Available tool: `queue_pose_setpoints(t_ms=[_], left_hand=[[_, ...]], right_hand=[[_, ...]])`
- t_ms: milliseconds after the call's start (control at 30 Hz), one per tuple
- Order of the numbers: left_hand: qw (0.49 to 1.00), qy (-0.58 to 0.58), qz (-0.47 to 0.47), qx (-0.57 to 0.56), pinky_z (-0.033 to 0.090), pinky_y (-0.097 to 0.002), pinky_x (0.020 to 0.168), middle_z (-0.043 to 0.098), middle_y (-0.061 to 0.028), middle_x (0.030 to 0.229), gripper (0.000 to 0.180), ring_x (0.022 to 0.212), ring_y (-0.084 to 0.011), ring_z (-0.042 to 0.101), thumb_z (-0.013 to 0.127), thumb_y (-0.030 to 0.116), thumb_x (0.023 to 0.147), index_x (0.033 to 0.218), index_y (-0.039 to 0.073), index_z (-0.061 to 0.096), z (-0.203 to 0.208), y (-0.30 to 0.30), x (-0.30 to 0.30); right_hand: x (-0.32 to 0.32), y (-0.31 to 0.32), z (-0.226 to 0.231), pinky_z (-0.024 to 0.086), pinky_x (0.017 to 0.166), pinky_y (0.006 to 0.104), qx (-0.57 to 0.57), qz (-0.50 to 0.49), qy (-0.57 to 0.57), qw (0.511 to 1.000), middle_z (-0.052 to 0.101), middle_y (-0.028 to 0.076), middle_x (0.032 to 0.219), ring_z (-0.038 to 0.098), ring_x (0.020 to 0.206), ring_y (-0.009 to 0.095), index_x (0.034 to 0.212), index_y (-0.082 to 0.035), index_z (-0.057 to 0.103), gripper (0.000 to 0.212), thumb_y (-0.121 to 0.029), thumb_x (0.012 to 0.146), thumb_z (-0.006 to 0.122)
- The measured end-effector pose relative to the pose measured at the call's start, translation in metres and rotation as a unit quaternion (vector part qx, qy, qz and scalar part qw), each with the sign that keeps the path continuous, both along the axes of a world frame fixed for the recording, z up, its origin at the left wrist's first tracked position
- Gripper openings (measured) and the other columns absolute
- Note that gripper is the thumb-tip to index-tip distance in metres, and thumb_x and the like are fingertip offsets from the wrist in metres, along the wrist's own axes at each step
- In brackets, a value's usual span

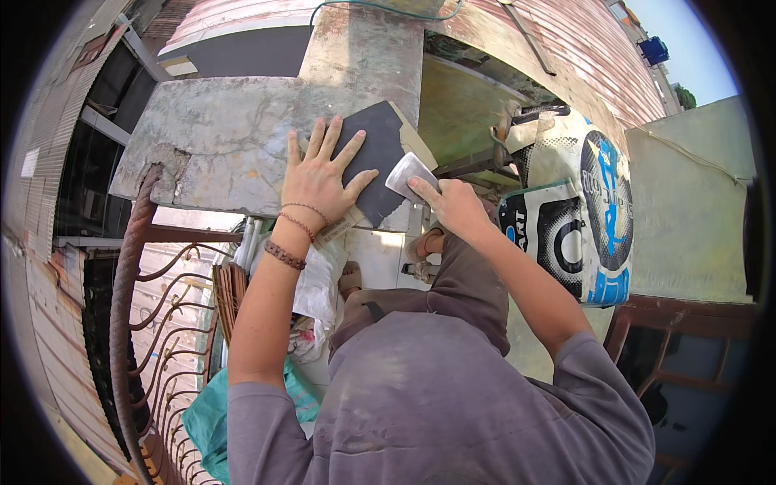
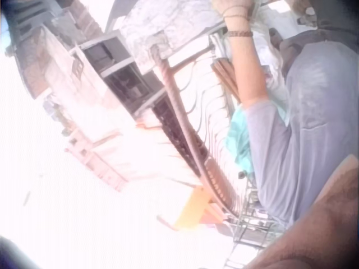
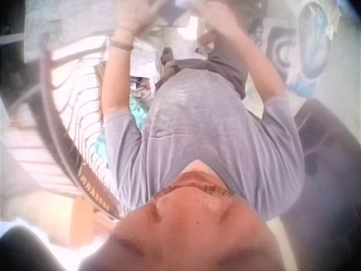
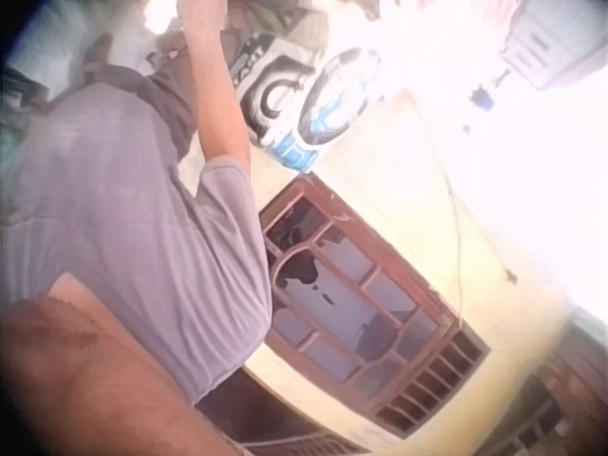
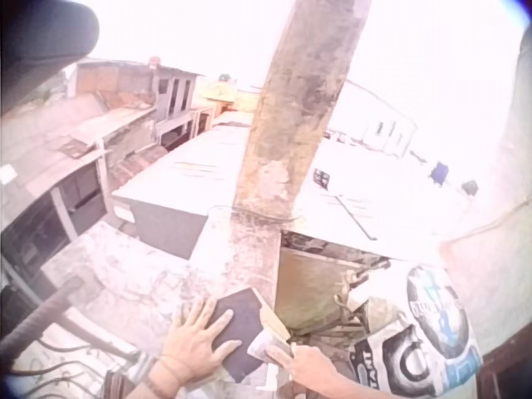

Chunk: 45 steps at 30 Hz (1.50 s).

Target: The person sands a vertical concrete pillar and then a curved balcony wall using a sanding block and sandpaper. They switch between different sandpaper sheets and work on multiple sections of the surfaces.

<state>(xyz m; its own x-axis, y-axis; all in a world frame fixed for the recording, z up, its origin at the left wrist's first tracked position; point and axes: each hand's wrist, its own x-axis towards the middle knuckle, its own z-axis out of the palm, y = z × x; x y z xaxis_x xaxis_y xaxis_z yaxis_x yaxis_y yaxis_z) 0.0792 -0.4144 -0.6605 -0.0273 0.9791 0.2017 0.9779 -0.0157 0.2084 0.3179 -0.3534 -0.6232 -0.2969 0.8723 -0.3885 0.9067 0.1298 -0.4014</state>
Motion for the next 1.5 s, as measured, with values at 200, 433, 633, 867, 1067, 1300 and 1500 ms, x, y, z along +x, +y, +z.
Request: queue_pose_setpoints(t_ms=[200,433,633,867,1067,1300,1500], left_hand=[[1.000,-0.012,-0.001,0.016,0.007,-0.0564,0.122,0.030,-0.0102,0.162,0.067,0.151,-0.0301,0.023,0.045,0.064,0.095,0.152,0.028,0.043,-0.003,-0.001,-0.001],[1.000,-0.015,0.001,0.000,0.004,-0.0572,0.122,0.028,-0.0094,0.163,0.066,0.152,-0.0290,0.021,0.042,0.064,0.096,0.152,0.029,0.043,-0.004,-0.002,-0.001],[1.000,-0.009,0.002,0.007,0.007,-0.0562,0.122,0.029,-0.0098,0.163,0.066,0.151,-0.0283,0.023,0.046,0.062,0.096,0.152,0.028,0.043,-0.002,0.000,0.000],[1.000,-0.005,0.010,0.002,0.007,-0.0559,0.122,0.029,-0.0101,0.162,0.066,0.151,-0.0292,0.023,0.046,0.062,0.096,0.152,0.028,0.043,-0.003,-0.002,-0.002],[1.000,-0.009,0.008,0.005,0.007,-0.0561,0.122,0.029,-0.0110,0.162,0.065,0.151,-0.0291,0.023,0.046,0.062,0.096,0.152,0.029,0.043,-0.003,0.002,-0.001],[1.000,-0.010,0.001,-0.006,0.006,-0.0561,0.122,0.029,-0.0096,0.162,0.064,0.151,-0.0292,0.022,0.045,0.061,0.096,0.151,0.029,0.043,-0.003,0.000,0.001],[1.000,-0.013,0.005,-0.001,0.007,-0.0561,0.123,0.030,-0.0093,0.162,0.063,0.151,-0.0292,0.023,0.045,0.062,0.096,0.151,0.030,0.044,-0.002,-0.001,-0.001]], right_hand=[[-0.005,0.008,0.001,0.051,0.072,0.0480,0.019,-0.035,-0.011,0.999,0.060,0.027,0.067,0.065,0.073,0.041,0.079,0.010,0.066,0.086,-0.073,0.090,0.050],[-0.008,0.007,0.015,0.055,0.074,0.0484,-0.025,-0.014,-0.034,0.999,0.068,0.024,0.076,0.070,0.079,0.040,0.079,0.005,0.067,0.086,-0.078,0.088,0.046],[0.000,-0.006,0.001,0.050,0.073,0.0489,0.042,0.017,-0.020,0.999,0.062,0.028,0.069,0.065,0.074,0.045,0.076,0.009,0.064,0.084,-0.073,0.089,0.052],[-0.002,-0.013,0.012,0.054,0.077,0.0487,0.008,0.029,-0.066,0.997,0.068,0.025,0.078,0.070,0.082,0.039,0.080,0.004,0.067,0.084,-0.077,0.089,0.047],[0.003,-0.016,-0.007,0.051,0.072,0.0460,0.013,0.030,-0.011,0.999,0.063,0.026,0.069,0.065,0.071,0.038,0.075,0.008,0.066,0.083,-0.073,0.088,0.054],[0.002,-0.012,-0.004,0.054,0.071,0.0460,0.010,0.091,-0.051,0.994,0.066,0.022,0.070,0.070,0.073,0.036,0.079,0.006,0.069,0.086,-0.077,0.088,0.049],[-0.009,0.014,-0.008,0.052,0.081,0.0472,-0.032,0.053,-0.008,0.998,0.066,0.027,0.079,0.067,0.083,0.037,0.083,0.009,0.070,0.088,-0.076,0.087,0.051]])
